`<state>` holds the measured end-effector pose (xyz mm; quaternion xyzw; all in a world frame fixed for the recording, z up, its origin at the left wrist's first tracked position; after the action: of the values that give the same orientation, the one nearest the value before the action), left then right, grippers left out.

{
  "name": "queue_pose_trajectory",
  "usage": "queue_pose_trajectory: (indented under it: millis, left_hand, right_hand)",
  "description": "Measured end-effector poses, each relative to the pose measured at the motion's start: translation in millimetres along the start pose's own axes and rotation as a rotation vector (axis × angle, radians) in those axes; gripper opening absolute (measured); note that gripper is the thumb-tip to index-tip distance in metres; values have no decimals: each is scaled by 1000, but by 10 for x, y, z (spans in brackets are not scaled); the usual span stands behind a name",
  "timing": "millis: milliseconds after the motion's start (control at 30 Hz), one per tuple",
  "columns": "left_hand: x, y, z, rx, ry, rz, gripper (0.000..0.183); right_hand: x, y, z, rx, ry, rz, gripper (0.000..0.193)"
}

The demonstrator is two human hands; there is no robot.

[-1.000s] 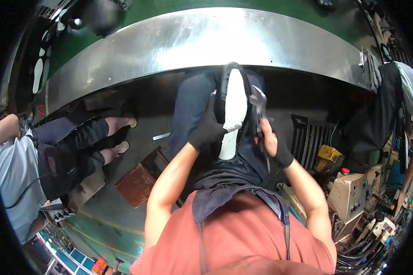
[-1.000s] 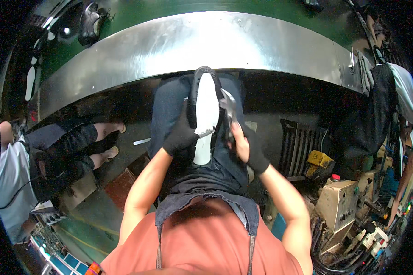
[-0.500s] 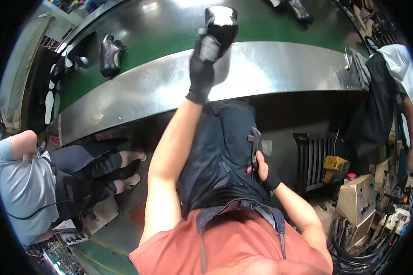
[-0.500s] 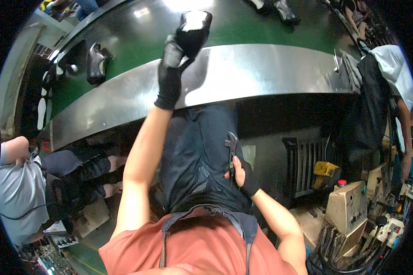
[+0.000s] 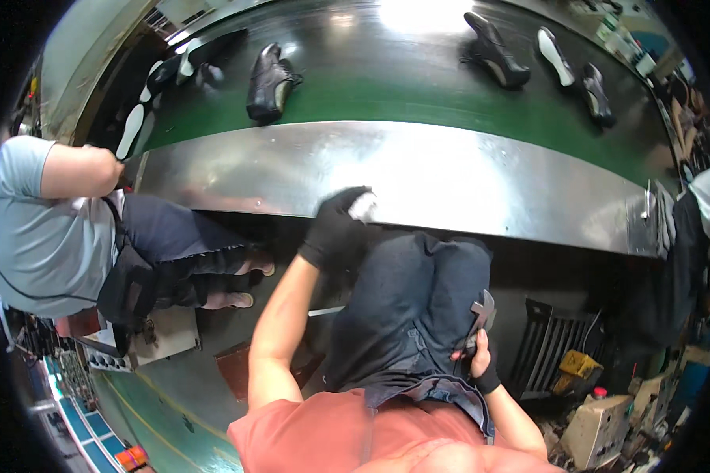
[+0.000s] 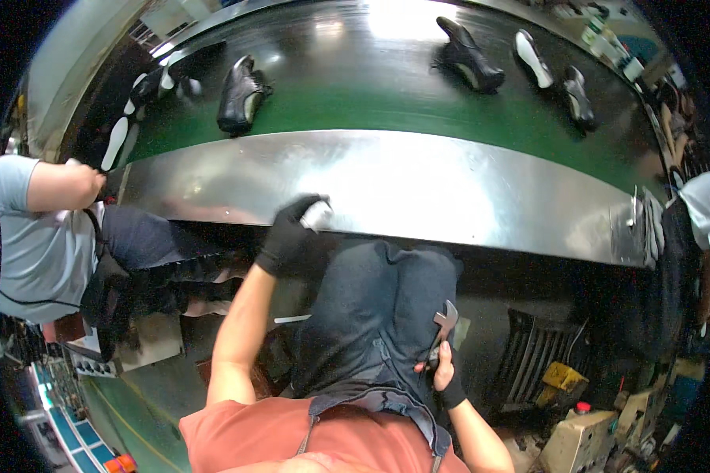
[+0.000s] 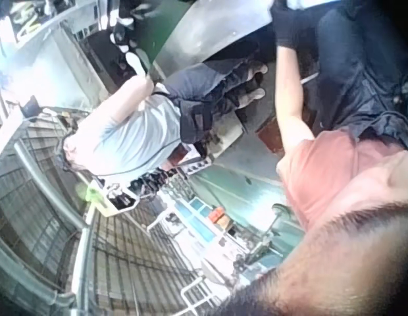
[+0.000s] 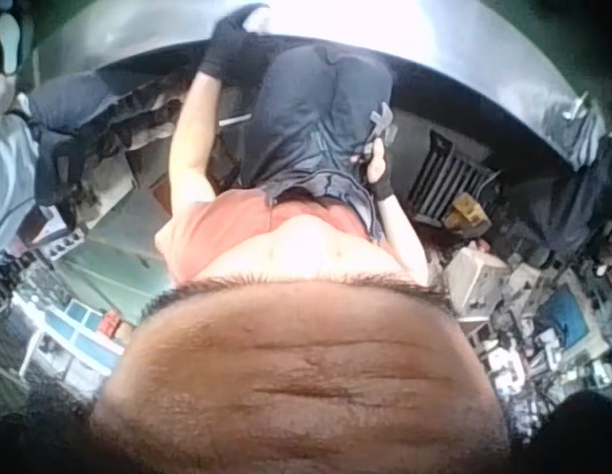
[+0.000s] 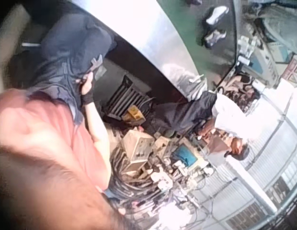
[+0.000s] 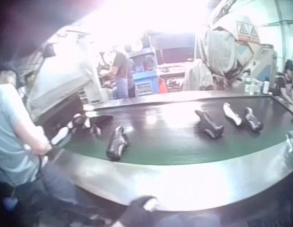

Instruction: The person uses a metal tool to scrape and clean the white soles of black shoes. They repeatedly pick up shoes from a conveyor belt, hold them on their lap, and work on the soles before placing them back on the belt.

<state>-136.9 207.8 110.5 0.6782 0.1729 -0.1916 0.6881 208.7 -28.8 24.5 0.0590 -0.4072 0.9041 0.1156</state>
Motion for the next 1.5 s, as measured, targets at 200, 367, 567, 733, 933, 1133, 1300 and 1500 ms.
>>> queue_pose_trajectory:
  millis: [200,367,567,733,933,1133,1300,1500]
  left_hand:
    - [-1900,-1303,-1451,-298,1119,-406,60]
    - [-1299,-872,-2289,-254,224,121,53]
    - [-1259,-174,-2168,545,962,-1219,54]
    - [-1023,-706,-2453,-267,355,-847,68]
    - [-1055,-385,-2347,-349,336,-422,69]
    - [-1446,419,-1261,231,351,-395,28]
    - [-308,-186,227,70,-250,1169,59]
    - [603,-842,1556,-518,-79,880,56]
  right_hand:
    - [69,-41,-78,79,-54,1,72]
    - [80,37,-48,152,111,-139,71]
    - [199,19,-16,215,143,-217,71]
    - [111,41,-10,198,127,-157,74]
    - [248,-76,-32,165,116,-107,76]
    - [249,-67,-80,95,92,-107,78]
    - [166,-24,-98,98,104,-94,82]
    - [343,-360,19,36,-15,64,80]
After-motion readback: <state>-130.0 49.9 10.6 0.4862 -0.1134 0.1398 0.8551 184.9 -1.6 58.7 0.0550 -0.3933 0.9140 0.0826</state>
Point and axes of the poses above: each hand's wrist, its own z-axis away from the middle knuckle, its own x-axis out of the palm, y = z × x, the point moved 3 cm from there along -z, towards the middle knuckle, and after that the axes turned 13 degrees about -z, right-handed, at the moved point
